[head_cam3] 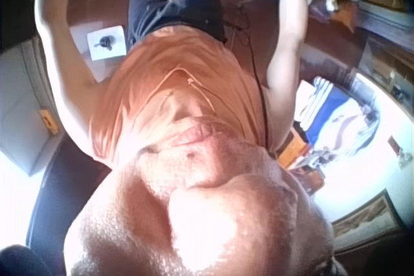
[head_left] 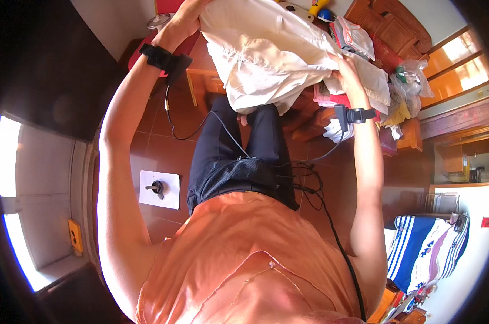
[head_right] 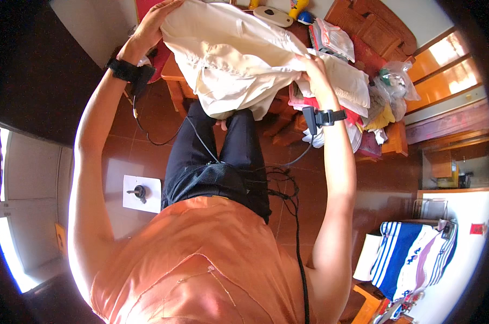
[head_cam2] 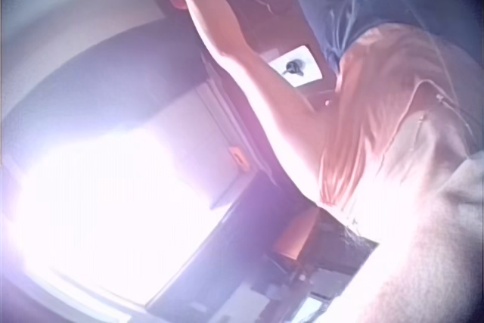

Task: The person folds white shorts and a light-colored top by hand on a wooden table, then places them onto a stack of folded garments.

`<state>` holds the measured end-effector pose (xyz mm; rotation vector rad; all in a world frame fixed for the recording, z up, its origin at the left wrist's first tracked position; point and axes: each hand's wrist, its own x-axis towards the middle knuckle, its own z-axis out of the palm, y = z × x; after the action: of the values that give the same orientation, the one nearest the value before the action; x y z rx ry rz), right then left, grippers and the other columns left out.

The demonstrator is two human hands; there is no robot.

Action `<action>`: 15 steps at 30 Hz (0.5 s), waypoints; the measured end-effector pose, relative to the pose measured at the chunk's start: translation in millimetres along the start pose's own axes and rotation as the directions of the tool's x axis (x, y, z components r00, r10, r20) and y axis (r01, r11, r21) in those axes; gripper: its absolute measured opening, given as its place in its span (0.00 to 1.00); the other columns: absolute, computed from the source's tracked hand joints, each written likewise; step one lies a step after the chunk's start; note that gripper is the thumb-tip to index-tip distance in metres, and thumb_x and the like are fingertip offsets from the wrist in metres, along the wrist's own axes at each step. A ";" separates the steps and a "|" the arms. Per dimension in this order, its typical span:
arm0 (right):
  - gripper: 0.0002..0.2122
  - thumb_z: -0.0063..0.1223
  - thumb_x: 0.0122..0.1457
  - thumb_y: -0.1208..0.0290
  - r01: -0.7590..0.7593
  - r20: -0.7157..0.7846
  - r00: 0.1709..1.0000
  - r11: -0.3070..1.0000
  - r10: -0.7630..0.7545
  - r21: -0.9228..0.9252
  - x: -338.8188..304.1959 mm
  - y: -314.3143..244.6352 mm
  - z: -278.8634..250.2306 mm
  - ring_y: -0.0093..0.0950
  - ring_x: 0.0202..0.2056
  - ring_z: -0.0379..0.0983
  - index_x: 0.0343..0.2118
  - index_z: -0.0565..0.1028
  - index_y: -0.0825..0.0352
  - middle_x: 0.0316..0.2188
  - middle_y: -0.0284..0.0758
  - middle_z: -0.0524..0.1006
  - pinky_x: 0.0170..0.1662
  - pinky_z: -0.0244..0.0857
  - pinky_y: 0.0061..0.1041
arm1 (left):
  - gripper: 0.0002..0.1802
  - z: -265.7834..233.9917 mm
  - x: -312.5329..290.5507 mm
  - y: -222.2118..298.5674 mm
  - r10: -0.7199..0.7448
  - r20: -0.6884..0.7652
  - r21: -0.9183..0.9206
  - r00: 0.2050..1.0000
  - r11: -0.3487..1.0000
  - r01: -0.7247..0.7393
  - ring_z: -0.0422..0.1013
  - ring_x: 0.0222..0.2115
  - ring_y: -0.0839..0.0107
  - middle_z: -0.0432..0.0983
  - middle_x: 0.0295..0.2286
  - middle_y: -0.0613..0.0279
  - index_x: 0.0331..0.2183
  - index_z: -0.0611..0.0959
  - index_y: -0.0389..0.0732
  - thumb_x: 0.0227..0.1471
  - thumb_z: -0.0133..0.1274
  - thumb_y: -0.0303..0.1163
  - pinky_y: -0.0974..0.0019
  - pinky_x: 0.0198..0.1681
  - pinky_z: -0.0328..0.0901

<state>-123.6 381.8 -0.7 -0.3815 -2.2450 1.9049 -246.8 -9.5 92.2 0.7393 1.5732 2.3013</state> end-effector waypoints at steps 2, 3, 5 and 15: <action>0.17 0.52 0.56 0.65 0.134 0.164 0.971 0.966 -0.172 0.219 2.5 -18.0 1.0 0.24 0.39 0.72 0.45 0.74 0.69 0.38 0.33 0.77 0.42 0.67 0.27 | 0.08 -5.2 3.0 8.0 0.056 -0.095 -0.034 0.994 0.998 -0.059 0.75 0.32 0.74 0.79 0.30 0.66 0.34 0.80 0.42 0.56 0.52 0.35 0.69 0.33 0.71; 0.16 0.50 0.57 0.65 0.368 0.178 0.906 0.922 -0.385 0.121 8.3 -27.9 8.8 0.25 0.39 0.72 0.46 0.73 0.69 0.40 0.33 0.77 0.43 0.67 0.28 | 0.08 -9.4 4.7 15.2 0.045 0.034 -0.034 0.998 0.998 -0.044 0.75 0.32 0.75 0.78 0.30 0.67 0.33 0.80 0.43 0.56 0.51 0.36 0.68 0.34 0.71; 0.16 0.46 0.60 0.67 0.409 0.216 0.849 0.859 -0.482 0.308 16.8 -54.3 22.1 0.26 0.41 0.72 0.47 0.72 0.70 0.42 0.34 0.76 0.46 0.66 0.28 | 0.07 -11.9 8.4 24.6 0.073 0.000 -0.022 0.997 0.997 -0.073 0.75 0.31 0.75 0.78 0.29 0.67 0.32 0.79 0.43 0.56 0.51 0.36 0.67 0.34 0.71; 0.08 0.45 0.57 0.75 0.847 0.310 0.499 0.531 -0.809 0.022 -20.7 -156.5 76.7 0.26 0.35 0.73 0.39 0.73 0.68 0.36 0.36 0.77 0.40 0.67 0.25 | 0.10 -18.0 -7.6 34.9 0.187 0.062 0.209 0.980 0.958 -0.196 0.74 0.33 0.73 0.77 0.34 0.64 0.39 0.80 0.40 0.57 0.46 0.30 0.68 0.38 0.69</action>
<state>-139.3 279.9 141.3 0.9082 -2.0710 1.2935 -247.6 -40.7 117.1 1.0275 1.8238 2.2501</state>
